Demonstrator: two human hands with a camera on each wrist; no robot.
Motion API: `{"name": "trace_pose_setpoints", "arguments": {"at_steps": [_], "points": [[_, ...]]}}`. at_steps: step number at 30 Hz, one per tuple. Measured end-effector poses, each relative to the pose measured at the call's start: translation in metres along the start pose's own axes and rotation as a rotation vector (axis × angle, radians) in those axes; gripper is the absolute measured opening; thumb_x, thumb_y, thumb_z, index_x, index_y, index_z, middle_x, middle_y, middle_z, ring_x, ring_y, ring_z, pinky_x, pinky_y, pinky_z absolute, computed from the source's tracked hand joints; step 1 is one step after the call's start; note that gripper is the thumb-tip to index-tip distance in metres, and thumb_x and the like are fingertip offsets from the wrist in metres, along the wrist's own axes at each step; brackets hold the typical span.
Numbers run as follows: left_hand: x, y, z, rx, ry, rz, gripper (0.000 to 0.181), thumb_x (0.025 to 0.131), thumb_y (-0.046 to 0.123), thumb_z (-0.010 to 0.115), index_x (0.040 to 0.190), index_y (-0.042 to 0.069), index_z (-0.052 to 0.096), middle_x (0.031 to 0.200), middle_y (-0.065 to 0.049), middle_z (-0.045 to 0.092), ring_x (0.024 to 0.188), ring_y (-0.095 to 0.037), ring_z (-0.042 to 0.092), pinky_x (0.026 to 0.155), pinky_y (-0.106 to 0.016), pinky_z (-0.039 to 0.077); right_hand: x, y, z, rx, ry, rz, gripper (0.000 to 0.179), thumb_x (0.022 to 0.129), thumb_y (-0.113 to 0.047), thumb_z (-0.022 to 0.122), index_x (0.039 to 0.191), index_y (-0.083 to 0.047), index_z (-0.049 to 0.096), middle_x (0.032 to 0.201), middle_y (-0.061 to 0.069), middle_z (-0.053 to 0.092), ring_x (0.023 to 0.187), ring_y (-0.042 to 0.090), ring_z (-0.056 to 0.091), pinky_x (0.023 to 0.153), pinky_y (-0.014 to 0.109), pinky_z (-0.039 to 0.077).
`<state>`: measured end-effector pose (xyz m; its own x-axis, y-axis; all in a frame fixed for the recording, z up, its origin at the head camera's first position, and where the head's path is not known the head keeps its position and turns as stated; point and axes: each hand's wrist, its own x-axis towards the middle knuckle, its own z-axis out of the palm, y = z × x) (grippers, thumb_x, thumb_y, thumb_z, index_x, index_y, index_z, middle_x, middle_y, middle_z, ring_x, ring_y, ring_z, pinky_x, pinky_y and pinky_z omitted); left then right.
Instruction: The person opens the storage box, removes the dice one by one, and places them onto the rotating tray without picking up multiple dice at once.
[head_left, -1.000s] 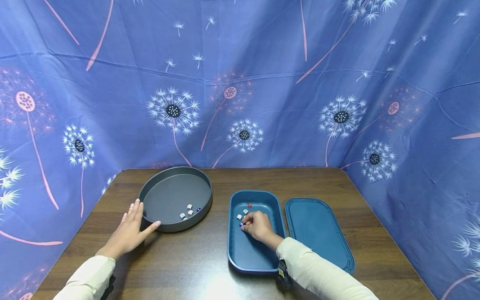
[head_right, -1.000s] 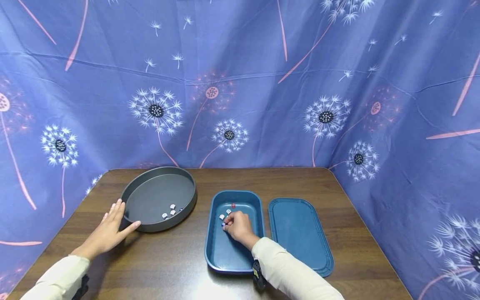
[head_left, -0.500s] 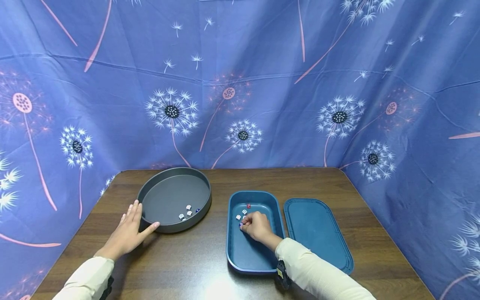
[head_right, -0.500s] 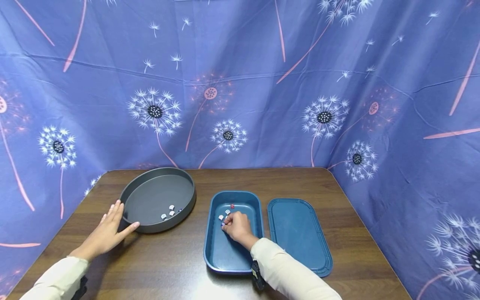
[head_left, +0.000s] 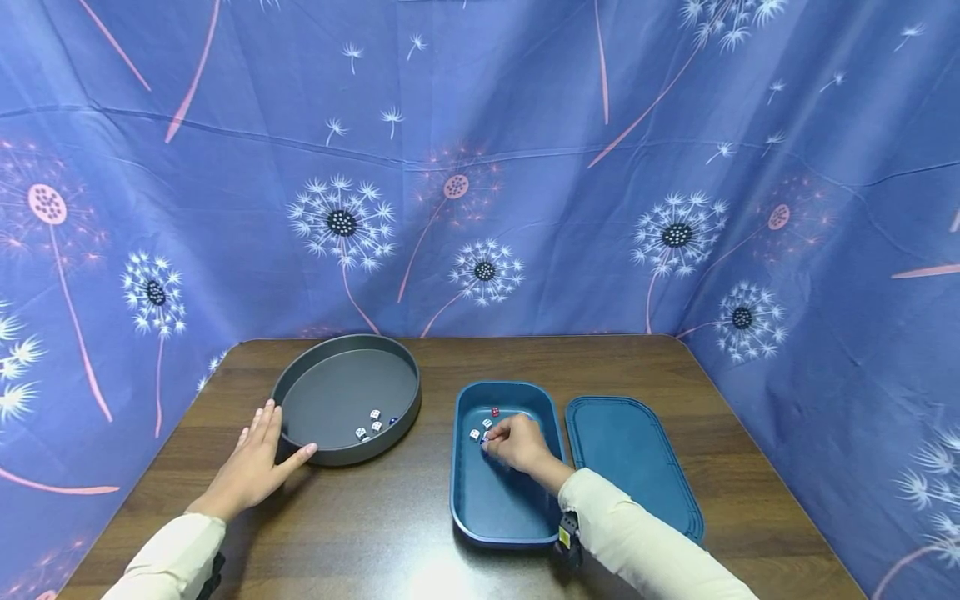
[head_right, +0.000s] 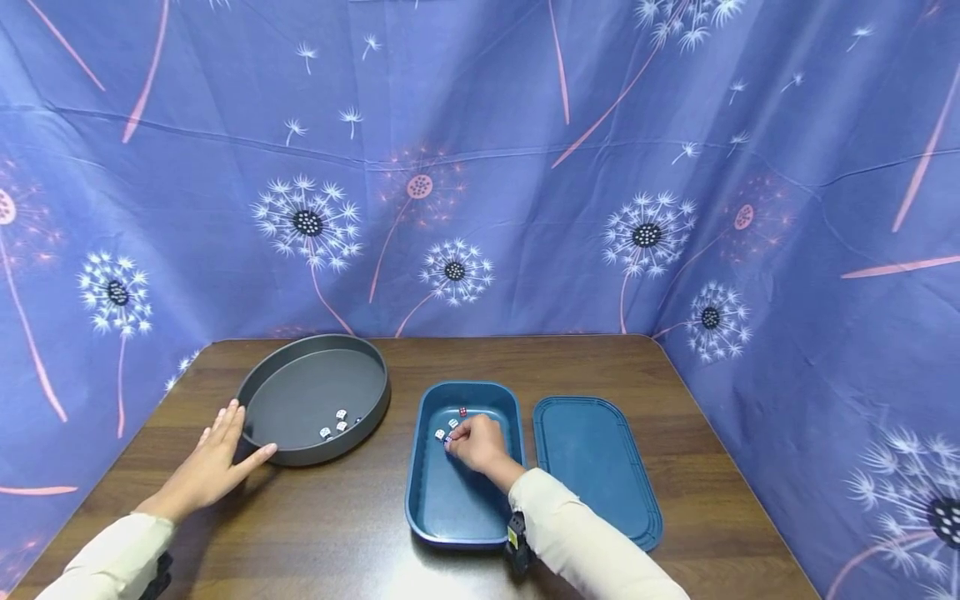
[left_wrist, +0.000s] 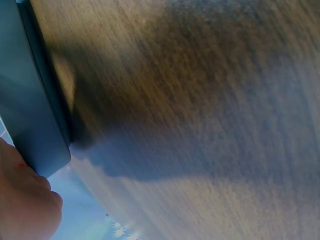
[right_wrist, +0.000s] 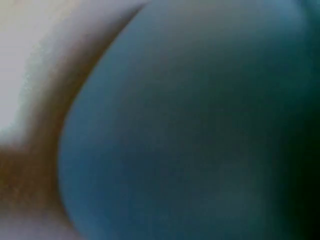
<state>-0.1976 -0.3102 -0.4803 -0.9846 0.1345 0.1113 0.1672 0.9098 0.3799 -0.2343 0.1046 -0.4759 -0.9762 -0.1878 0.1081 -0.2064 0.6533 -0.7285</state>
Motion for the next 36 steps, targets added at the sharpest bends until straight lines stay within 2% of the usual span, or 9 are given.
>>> {"name": "trace_pose_setpoints", "arguments": {"at_steps": [9, 17, 26, 36], "points": [[0.000, -0.001, -0.001, -0.005, -0.011, -0.008, 0.100, 0.093, 0.059, 0.049, 0.146, -0.016, 0.010, 0.155, -0.033, 0.002, 0.143, -0.047, 0.000, 0.112, -0.064, 0.009, 0.009, -0.034, -0.019, 0.047, -0.031, -0.006, 0.004, 0.079, -0.009, 0.076, 0.080, -0.005, 0.075, 0.070, 0.000, 0.068, 0.060, 0.006, 0.057, 0.053, 0.022, 0.047], [0.001, -0.001, -0.001, -0.008, -0.010, -0.008, 0.100, 0.093, 0.059, 0.049, 0.146, -0.016, 0.010, 0.155, -0.033, 0.003, 0.143, -0.047, 0.000, 0.112, -0.064, 0.009, 0.024, -0.076, -0.023, 0.072, -0.049, -0.032, 0.008, 0.083, -0.014, 0.074, 0.083, -0.007, 0.075, 0.071, -0.001, 0.068, 0.060, 0.007, 0.057, 0.053, 0.023, 0.047], [0.001, 0.000, -0.002, -0.002, -0.013, -0.010, 0.099, 0.093, 0.058, 0.049, 0.146, -0.016, 0.010, 0.155, -0.033, 0.002, 0.143, -0.047, 0.000, 0.112, -0.064, 0.010, 0.045, -0.119, -0.009, 0.069, -0.009, -0.079, 0.008, 0.081, -0.015, 0.076, 0.083, -0.007, 0.076, 0.071, 0.000, 0.070, 0.061, 0.004, 0.057, 0.055, 0.019, 0.047], [0.002, -0.001, -0.002, -0.006, -0.023, -0.013, 0.100, 0.093, 0.059, 0.049, 0.147, -0.015, 0.008, 0.155, -0.033, 0.001, 0.143, -0.046, -0.003, 0.113, -0.064, 0.008, 0.060, -0.143, 0.020, 0.064, 0.094, -0.142, 0.006, 0.080, -0.013, 0.077, 0.081, -0.007, 0.076, 0.069, -0.001, 0.070, 0.059, 0.003, 0.058, 0.055, 0.017, 0.046]]}}
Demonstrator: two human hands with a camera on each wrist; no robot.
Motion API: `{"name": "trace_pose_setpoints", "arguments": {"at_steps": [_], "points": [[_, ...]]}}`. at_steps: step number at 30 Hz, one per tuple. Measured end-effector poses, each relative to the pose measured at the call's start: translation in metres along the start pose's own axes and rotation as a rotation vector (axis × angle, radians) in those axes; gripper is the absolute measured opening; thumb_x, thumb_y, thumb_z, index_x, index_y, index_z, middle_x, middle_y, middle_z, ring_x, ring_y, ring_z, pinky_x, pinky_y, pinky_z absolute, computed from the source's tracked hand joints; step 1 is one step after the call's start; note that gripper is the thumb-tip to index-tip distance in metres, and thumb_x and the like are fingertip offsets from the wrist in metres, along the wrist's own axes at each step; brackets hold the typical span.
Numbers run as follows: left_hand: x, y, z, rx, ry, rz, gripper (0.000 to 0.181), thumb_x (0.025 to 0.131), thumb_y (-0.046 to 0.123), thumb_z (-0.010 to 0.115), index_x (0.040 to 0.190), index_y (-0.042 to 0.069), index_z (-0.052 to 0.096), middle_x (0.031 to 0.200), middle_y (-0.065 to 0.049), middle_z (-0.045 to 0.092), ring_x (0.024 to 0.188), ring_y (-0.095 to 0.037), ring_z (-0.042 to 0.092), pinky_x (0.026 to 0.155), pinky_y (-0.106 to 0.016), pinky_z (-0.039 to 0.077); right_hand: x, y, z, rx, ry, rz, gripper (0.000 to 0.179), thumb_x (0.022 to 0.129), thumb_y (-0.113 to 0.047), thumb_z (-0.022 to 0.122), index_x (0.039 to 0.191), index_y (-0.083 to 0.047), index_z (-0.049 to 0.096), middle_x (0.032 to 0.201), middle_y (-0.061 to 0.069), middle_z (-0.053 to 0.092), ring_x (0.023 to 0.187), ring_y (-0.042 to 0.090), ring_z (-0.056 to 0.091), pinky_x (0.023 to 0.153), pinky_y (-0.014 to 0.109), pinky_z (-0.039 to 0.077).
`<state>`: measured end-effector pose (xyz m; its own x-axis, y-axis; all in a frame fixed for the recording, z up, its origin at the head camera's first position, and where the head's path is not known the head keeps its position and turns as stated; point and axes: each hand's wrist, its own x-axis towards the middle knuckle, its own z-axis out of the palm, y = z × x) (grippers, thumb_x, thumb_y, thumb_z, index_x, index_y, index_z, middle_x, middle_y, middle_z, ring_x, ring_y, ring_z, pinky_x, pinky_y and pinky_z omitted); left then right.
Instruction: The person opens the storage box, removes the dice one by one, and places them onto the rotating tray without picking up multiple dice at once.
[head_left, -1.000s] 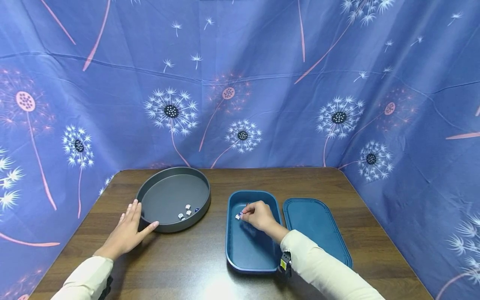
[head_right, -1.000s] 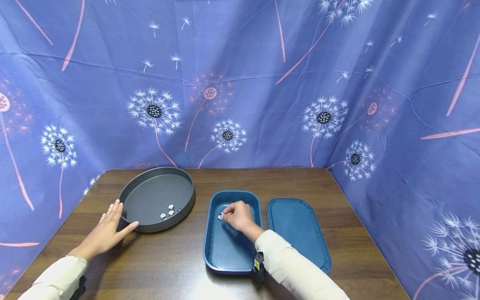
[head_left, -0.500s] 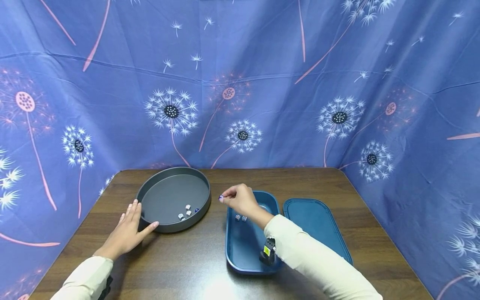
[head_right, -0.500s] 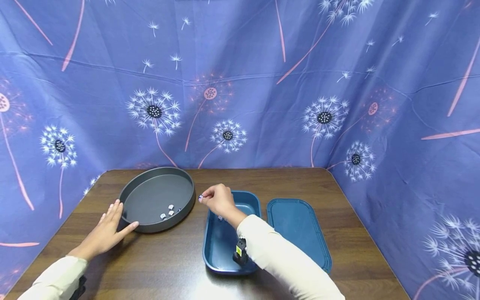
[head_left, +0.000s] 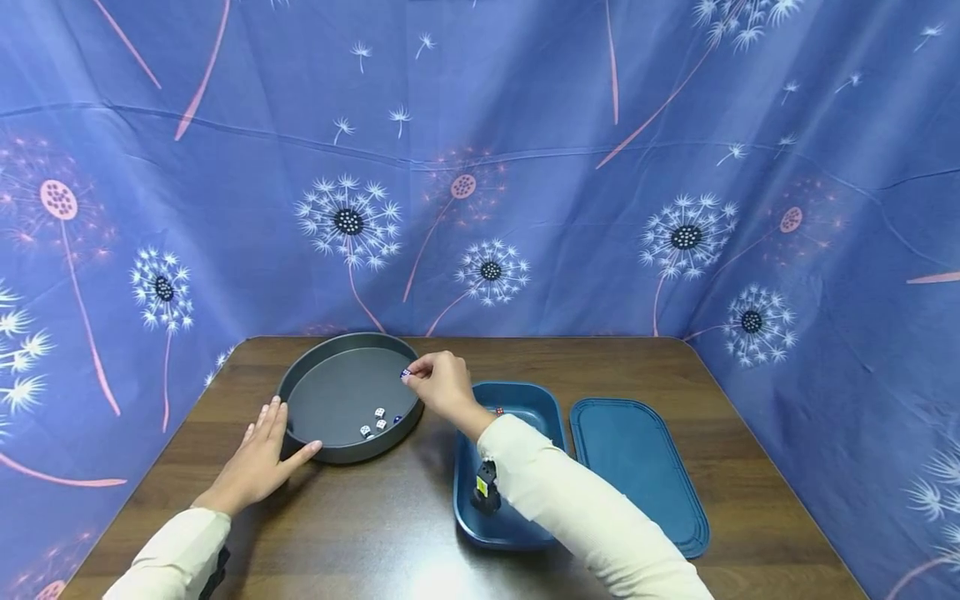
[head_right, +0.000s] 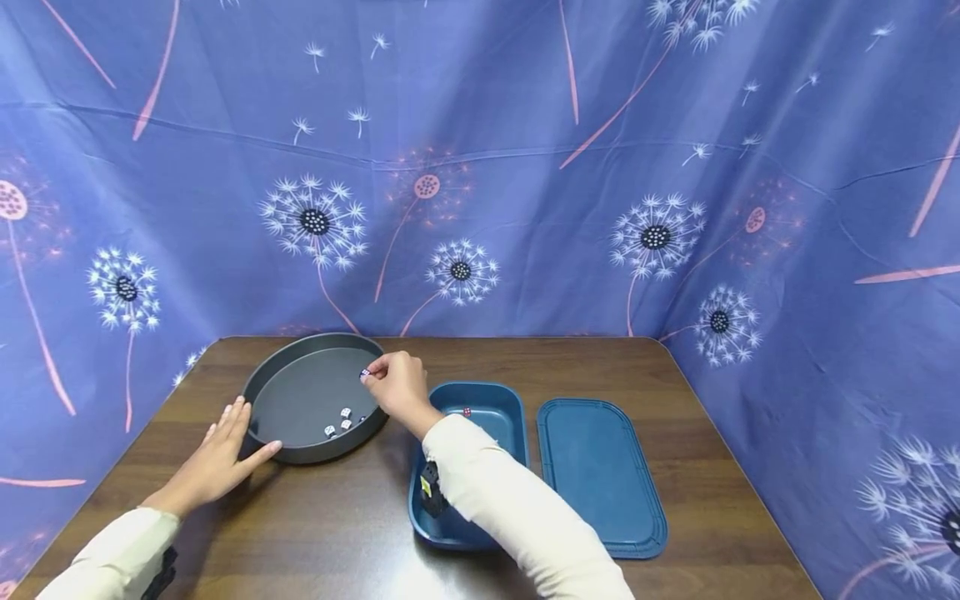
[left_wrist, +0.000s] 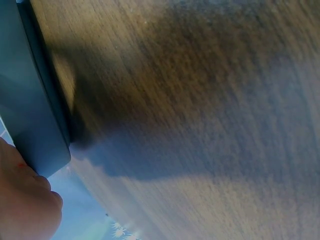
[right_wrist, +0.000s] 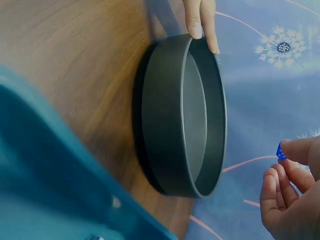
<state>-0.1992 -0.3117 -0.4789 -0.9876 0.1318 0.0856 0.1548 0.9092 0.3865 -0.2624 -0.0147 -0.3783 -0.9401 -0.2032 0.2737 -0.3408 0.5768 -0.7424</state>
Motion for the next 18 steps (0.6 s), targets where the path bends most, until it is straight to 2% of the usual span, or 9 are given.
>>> {"name": "trace_pose_setpoints", "arguments": {"at_steps": [11, 18], "points": [[0.002, 0.000, 0.001, -0.003, -0.009, -0.005, 0.100, 0.093, 0.060, 0.048, 0.147, -0.014, 0.007, 0.155, -0.032, 0.000, 0.143, -0.046, -0.003, 0.113, -0.063, 0.007, 0.004, -0.002, 0.036, -0.031, 0.082, 0.056, 0.006, 0.081, -0.017, 0.077, 0.083, -0.012, 0.077, 0.069, -0.006, 0.070, 0.058, 0.000, 0.057, 0.061, 0.021, 0.046], [0.001, -0.001, 0.004, -0.001, 0.008, -0.002, 0.100, 0.092, 0.059, 0.049, 0.147, -0.015, 0.009, 0.155, -0.032, 0.001, 0.143, -0.047, 0.000, 0.112, -0.064, 0.009, 0.000, 0.007, 0.060, -0.015, 0.146, 0.086, 0.006, 0.079, -0.017, 0.078, 0.081, -0.011, 0.077, 0.067, -0.005, 0.069, 0.059, 0.002, 0.058, 0.057, 0.019, 0.045]]}}
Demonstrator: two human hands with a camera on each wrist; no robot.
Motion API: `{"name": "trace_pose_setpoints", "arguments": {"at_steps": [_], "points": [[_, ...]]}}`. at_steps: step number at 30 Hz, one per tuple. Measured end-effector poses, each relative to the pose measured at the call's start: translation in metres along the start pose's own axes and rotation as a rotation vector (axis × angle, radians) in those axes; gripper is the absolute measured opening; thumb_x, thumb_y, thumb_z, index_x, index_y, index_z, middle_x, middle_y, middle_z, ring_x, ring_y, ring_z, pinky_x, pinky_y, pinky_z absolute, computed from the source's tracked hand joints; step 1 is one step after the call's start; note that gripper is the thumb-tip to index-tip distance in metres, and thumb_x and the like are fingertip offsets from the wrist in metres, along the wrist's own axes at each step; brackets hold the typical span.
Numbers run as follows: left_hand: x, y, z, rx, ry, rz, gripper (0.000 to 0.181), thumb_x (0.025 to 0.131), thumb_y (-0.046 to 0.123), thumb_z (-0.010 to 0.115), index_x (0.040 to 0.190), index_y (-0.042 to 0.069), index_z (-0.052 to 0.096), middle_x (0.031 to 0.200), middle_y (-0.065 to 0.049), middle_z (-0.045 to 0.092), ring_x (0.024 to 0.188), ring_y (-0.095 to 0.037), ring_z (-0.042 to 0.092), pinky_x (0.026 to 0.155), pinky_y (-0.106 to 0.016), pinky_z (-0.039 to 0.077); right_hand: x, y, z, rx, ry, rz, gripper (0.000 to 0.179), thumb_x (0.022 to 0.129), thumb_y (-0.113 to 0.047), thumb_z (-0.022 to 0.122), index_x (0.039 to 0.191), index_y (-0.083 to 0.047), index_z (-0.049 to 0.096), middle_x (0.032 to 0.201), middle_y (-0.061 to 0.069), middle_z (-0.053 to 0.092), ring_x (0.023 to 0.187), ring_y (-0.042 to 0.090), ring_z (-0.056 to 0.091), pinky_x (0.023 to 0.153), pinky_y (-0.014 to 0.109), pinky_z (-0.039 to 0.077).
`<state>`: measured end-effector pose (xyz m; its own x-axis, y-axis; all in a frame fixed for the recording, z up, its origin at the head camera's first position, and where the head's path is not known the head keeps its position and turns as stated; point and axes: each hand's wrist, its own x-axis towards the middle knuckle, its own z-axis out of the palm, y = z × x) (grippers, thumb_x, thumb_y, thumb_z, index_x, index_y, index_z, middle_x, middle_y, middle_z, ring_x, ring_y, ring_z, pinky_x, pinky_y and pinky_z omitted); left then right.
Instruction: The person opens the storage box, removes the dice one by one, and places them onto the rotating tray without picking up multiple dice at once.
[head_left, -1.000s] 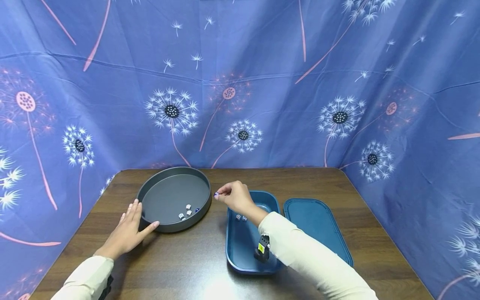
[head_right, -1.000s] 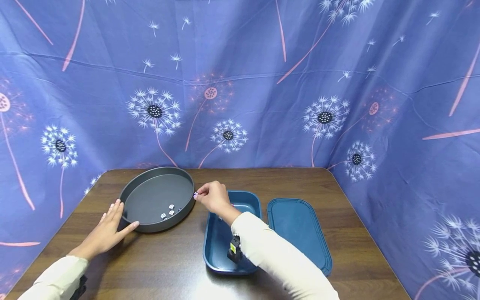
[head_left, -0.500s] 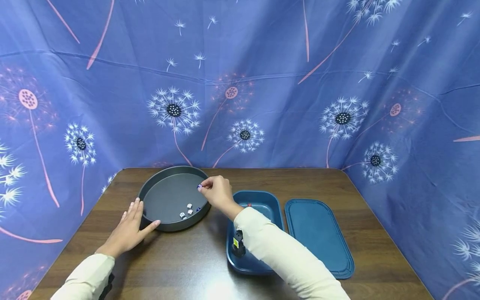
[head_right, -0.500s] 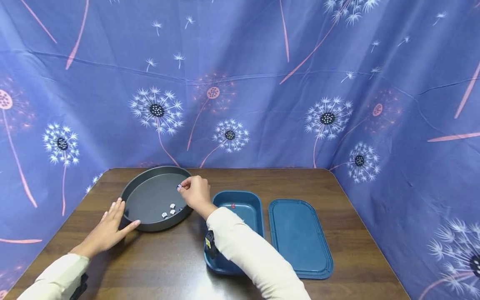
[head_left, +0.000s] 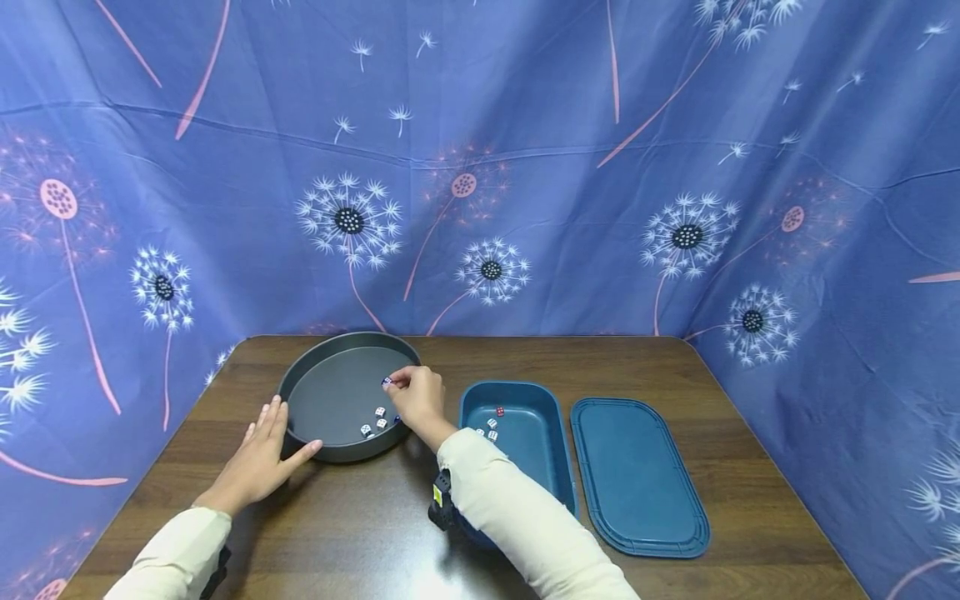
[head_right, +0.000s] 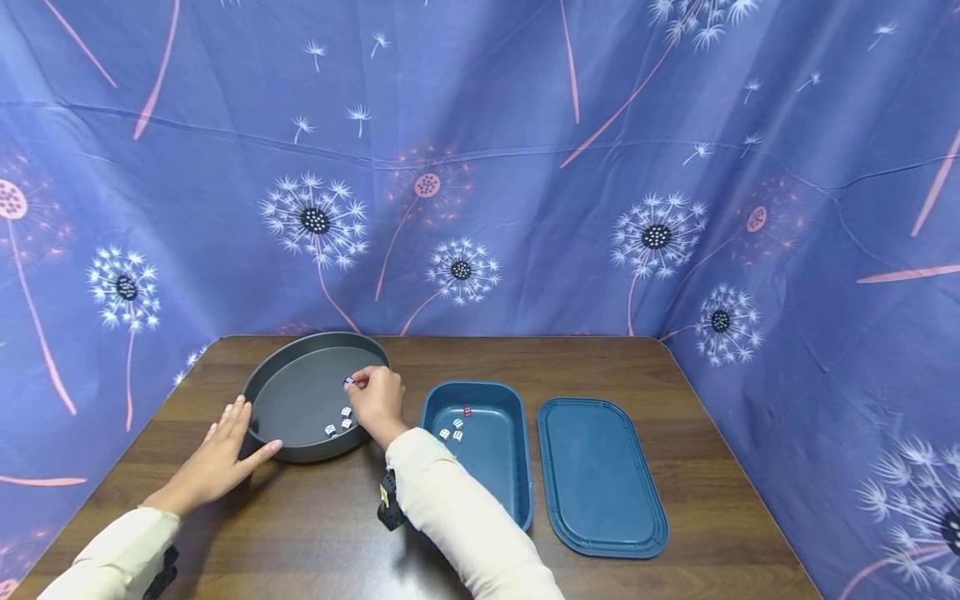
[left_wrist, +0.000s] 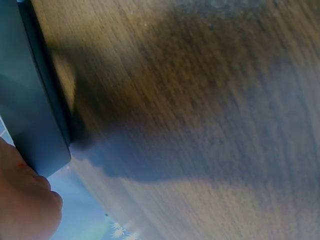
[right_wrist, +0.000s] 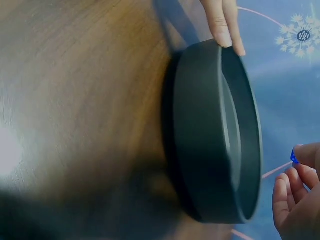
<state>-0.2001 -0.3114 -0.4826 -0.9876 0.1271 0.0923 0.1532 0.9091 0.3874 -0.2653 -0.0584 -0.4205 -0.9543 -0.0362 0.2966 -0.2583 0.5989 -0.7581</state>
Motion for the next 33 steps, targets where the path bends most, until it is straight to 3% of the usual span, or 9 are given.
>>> {"name": "trace_pose_setpoints", "arguments": {"at_steps": [7, 18, 28, 33], "points": [[0.000, -0.001, 0.000, -0.001, 0.008, 0.002, 0.101, 0.092, 0.059, 0.050, 0.147, -0.015, 0.009, 0.155, -0.032, 0.001, 0.143, -0.047, 0.000, 0.112, -0.064, 0.010, -0.006, 0.013, 0.020, 0.020, 0.034, 0.073, 0.005, 0.077, -0.015, 0.080, 0.079, -0.011, 0.077, 0.068, -0.004, 0.070, 0.061, 0.004, 0.060, 0.060, 0.020, 0.046], [0.000, 0.002, -0.002, -0.012, 0.001, 0.004, 0.101, 0.092, 0.059, 0.050, 0.146, -0.016, 0.009, 0.155, -0.033, 0.000, 0.143, -0.048, 0.000, 0.112, -0.064, 0.009, -0.011, 0.019, 0.031, 0.062, 0.084, 0.134, 0.005, 0.075, -0.013, 0.081, 0.077, -0.011, 0.077, 0.066, -0.004, 0.070, 0.060, 0.005, 0.059, 0.059, 0.022, 0.047], [0.001, 0.002, -0.003, -0.009, -0.001, 0.003, 0.101, 0.092, 0.059, 0.049, 0.146, -0.016, 0.009, 0.155, -0.033, 0.001, 0.143, -0.047, -0.002, 0.112, -0.064, 0.009, -0.012, 0.017, 0.036, -0.002, 0.166, 0.092, 0.009, 0.072, -0.012, 0.083, 0.079, -0.011, 0.079, 0.064, -0.005, 0.070, 0.061, 0.010, 0.064, 0.058, 0.026, 0.048], [0.000, 0.001, -0.003, -0.012, -0.009, -0.002, 0.101, 0.093, 0.059, 0.049, 0.146, -0.016, 0.008, 0.155, -0.033, 0.000, 0.143, -0.047, -0.002, 0.113, -0.064, 0.009, -0.011, 0.019, 0.034, 0.018, 0.132, 0.103, 0.008, 0.074, -0.013, 0.082, 0.081, -0.013, 0.079, 0.067, -0.004, 0.071, 0.065, 0.010, 0.065, 0.059, 0.025, 0.049]]}}
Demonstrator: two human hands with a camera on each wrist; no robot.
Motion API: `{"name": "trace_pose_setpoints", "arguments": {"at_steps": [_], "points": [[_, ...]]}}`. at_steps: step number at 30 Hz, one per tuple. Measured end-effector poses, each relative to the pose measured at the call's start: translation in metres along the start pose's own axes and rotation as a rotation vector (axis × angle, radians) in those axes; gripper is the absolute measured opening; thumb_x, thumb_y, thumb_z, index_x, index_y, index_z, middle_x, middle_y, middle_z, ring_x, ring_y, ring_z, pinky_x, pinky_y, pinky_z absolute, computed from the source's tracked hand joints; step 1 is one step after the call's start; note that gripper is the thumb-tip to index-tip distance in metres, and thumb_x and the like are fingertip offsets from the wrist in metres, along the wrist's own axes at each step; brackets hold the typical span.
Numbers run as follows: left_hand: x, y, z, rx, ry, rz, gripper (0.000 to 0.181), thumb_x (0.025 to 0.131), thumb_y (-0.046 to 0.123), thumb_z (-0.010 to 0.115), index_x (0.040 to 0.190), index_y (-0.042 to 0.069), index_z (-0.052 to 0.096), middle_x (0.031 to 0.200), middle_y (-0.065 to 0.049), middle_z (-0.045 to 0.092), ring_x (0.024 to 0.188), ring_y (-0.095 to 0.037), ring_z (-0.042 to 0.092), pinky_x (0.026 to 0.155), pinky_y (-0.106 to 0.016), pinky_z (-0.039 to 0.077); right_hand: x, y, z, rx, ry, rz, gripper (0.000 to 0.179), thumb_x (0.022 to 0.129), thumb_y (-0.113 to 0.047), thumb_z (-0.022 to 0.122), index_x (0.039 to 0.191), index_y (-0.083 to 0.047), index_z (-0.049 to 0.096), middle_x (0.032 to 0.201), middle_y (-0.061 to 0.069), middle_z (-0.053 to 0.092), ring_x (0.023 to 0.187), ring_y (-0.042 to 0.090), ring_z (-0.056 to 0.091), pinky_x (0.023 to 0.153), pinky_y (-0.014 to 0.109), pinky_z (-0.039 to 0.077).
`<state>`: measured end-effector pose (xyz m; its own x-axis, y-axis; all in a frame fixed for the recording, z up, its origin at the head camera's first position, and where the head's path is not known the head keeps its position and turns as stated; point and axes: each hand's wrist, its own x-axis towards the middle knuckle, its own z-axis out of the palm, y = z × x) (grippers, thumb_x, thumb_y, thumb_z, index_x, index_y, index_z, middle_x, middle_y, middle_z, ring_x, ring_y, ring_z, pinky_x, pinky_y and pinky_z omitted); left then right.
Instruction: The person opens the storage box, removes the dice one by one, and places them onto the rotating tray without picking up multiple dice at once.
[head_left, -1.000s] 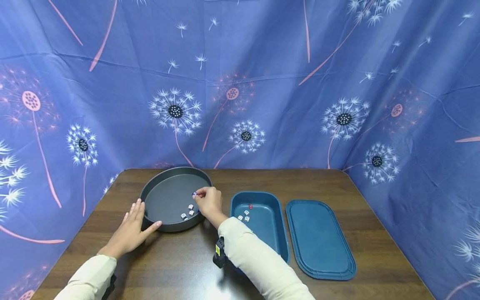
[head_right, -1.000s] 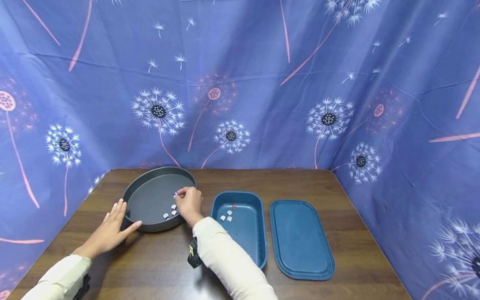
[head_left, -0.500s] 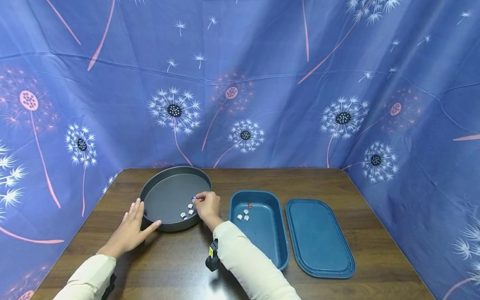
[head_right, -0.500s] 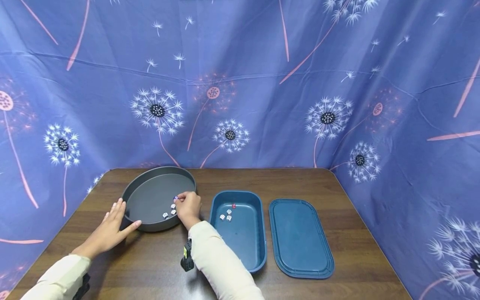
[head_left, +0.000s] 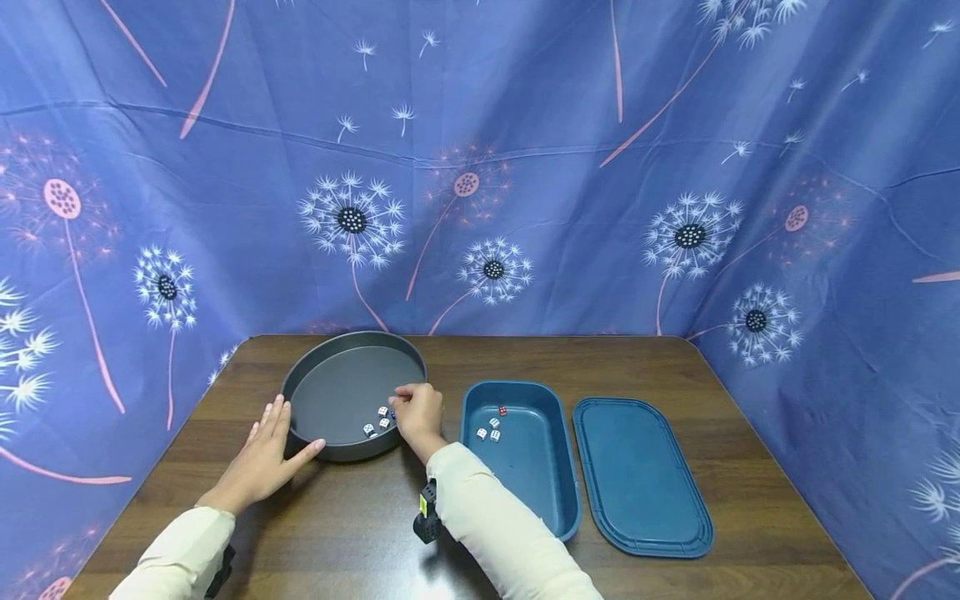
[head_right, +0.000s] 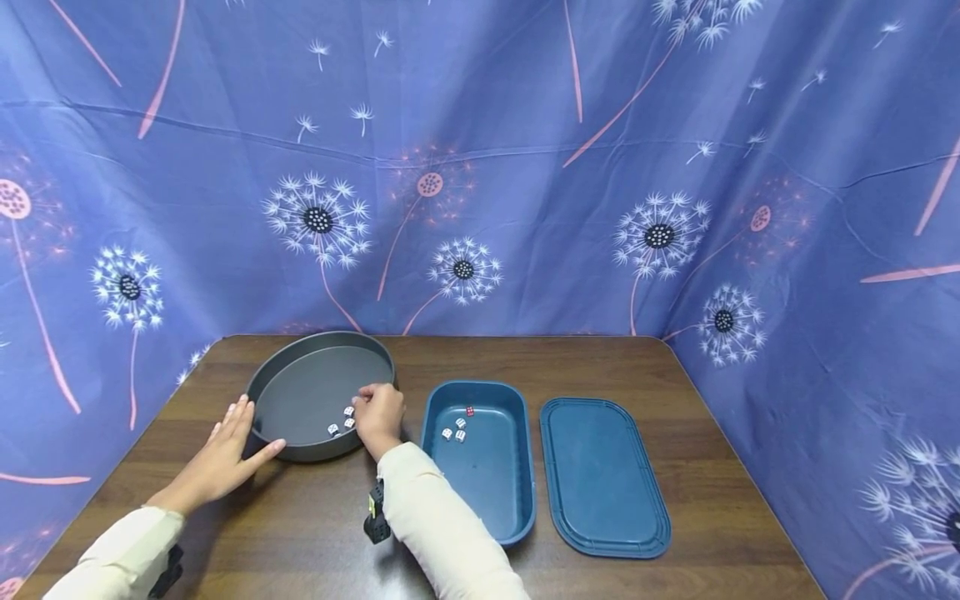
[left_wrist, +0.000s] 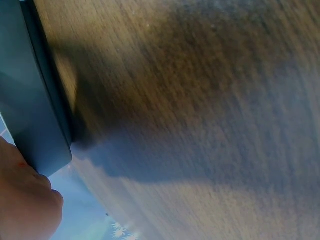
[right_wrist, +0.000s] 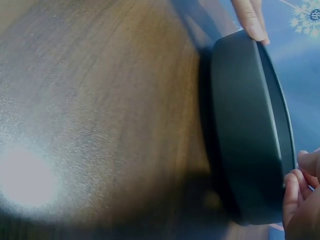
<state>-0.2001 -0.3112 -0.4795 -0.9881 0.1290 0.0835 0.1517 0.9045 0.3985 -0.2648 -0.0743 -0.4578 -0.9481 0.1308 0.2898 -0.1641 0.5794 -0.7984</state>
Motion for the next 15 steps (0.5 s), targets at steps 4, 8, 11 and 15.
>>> {"name": "trace_pose_setpoints", "arguments": {"at_steps": [4, 8, 11, 15], "points": [[0.000, -0.001, 0.001, -0.005, -0.001, 0.000, 0.101, 0.093, 0.059, 0.048, 0.147, -0.015, 0.007, 0.155, -0.032, -0.001, 0.143, -0.046, -0.003, 0.113, -0.063, 0.008, 0.004, -0.001, -0.008, 0.038, -0.081, 0.003, 0.009, 0.076, -0.013, 0.080, 0.084, -0.009, 0.079, 0.070, -0.001, 0.072, 0.065, 0.009, 0.063, 0.058, 0.021, 0.049], [0.000, -0.001, 0.001, -0.001, 0.006, 0.000, 0.101, 0.092, 0.059, 0.049, 0.147, -0.016, 0.009, 0.155, -0.033, 0.001, 0.143, -0.047, -0.001, 0.112, -0.064, 0.009, 0.009, -0.005, -0.020, 0.059, -0.158, 0.008, 0.012, 0.078, -0.014, 0.079, 0.087, -0.006, 0.078, 0.073, 0.001, 0.072, 0.066, 0.007, 0.062, 0.059, 0.018, 0.049], [0.000, -0.001, 0.001, -0.002, 0.013, 0.004, 0.100, 0.092, 0.058, 0.050, 0.146, -0.016, 0.010, 0.155, -0.033, 0.002, 0.143, -0.048, 0.000, 0.112, -0.064, 0.010, 0.014, -0.008, -0.032, 0.058, -0.200, 0.004, 0.014, 0.080, -0.016, 0.079, 0.089, -0.006, 0.078, 0.075, 0.001, 0.072, 0.067, 0.006, 0.062, 0.060, 0.018, 0.050], [0.001, -0.002, 0.002, 0.006, 0.017, 0.010, 0.100, 0.093, 0.058, 0.050, 0.146, -0.016, 0.010, 0.154, -0.034, 0.002, 0.143, -0.048, 0.001, 0.112, -0.064, 0.010, 0.020, -0.009, -0.049, 0.050, -0.226, -0.024, 0.015, 0.080, -0.017, 0.078, 0.090, -0.007, 0.078, 0.077, 0.002, 0.073, 0.068, 0.008, 0.064, 0.059, 0.018, 0.050]]}}
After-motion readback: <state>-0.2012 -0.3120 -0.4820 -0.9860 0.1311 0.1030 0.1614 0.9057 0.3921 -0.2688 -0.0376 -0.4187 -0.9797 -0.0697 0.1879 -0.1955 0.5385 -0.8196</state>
